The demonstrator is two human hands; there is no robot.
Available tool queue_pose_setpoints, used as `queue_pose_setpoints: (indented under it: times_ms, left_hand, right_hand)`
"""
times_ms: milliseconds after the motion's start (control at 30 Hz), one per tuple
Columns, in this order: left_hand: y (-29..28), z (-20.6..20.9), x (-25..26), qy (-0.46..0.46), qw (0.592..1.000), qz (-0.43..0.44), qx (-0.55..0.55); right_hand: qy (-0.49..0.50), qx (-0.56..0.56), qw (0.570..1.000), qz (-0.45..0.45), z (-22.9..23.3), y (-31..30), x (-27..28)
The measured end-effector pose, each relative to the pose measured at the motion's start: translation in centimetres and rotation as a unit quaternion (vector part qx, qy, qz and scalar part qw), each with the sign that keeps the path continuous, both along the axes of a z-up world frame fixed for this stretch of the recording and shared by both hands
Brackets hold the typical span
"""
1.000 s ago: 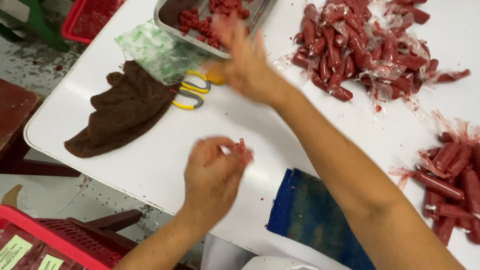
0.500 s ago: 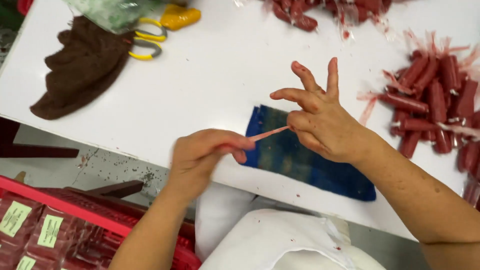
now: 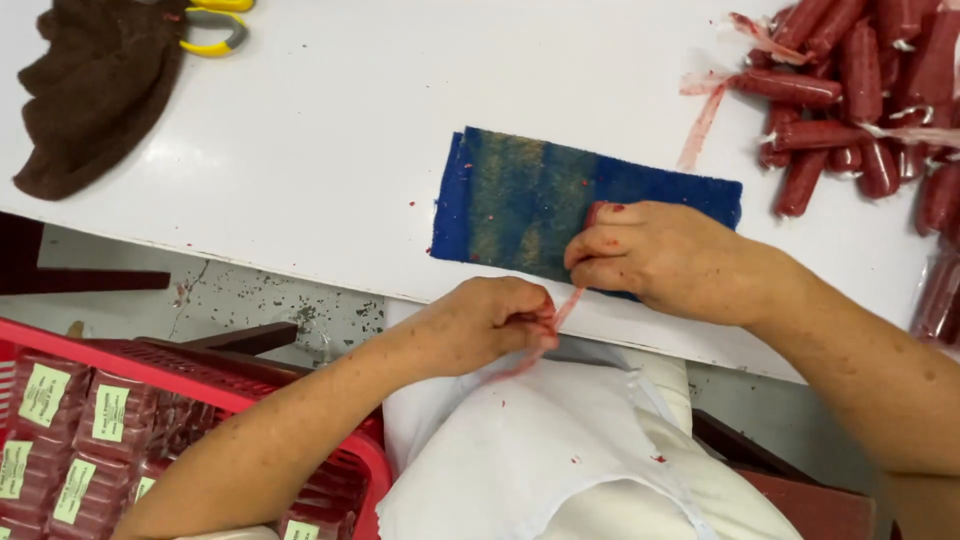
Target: Manually wrapping and sealing small cylindrical products in plastic film at a high speed.
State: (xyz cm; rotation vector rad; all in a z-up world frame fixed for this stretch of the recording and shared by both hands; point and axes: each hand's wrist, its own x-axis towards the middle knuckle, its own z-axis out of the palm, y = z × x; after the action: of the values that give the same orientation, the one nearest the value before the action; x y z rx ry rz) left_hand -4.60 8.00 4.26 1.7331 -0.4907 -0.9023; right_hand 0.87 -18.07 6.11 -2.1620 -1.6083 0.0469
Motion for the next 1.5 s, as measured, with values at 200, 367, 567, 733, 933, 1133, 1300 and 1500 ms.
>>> queue_pose_setpoints:
  times_ms: [200, 367, 567, 733, 933, 1133, 1300, 1500]
  left_hand:
    - [-3.9, -4.1, -2.1, 0.428, 0.851, 0.064, -0.298]
    - [-0.2, -4.1, -1.4, 0.172, 0.967, 0.145, -0.122]
    - [-2.6, -4.5, 1.6, -0.254, 0.915, 0.157, -0.273]
    - [-8.2, -3.2, -0.8, 0.117, 0.899, 0.272, -0.322]
    - [-3.4, 1.2, 4.3, -0.669, 0.718, 0.192, 0.004]
    - [-3.0, 2.6, 6.6, -0.608, 0.789, 0.072, -0.055]
    - [-4.1, 0.1, 6.6, -0.515, 0.848, 0.045, -0.114]
    - [-5.1, -4.8, 0.8, -0.737, 0.627, 0.248, 0.044]
  right_hand:
    - [-0.082, -0.038, 0.996, -0.001, -1.8, 1.4, -0.3]
    - [0.158, 0.056, 0.986, 0.001, 1.2, 1.3, -0.4]
    - [0.685, 0.44, 0.557, -0.163, 2.1, 3.0, -5.1]
    - [0.427, 0.539, 0.644, -0.335, -2.7, 4.0, -3.9]
    - [0.114, 0.236, 0.926, -0.272, 0.8, 0.8, -1.0]
    - [0.246, 0.141, 0.943, -0.175, 2.9, 0.3, 0.9]
    - [0.301, 0.154, 0.929, -0.149, 1.7, -0.2, 0.7]
    - [0.347, 0.435, 0.802, -0.215, -4.1, 3.3, -1.3]
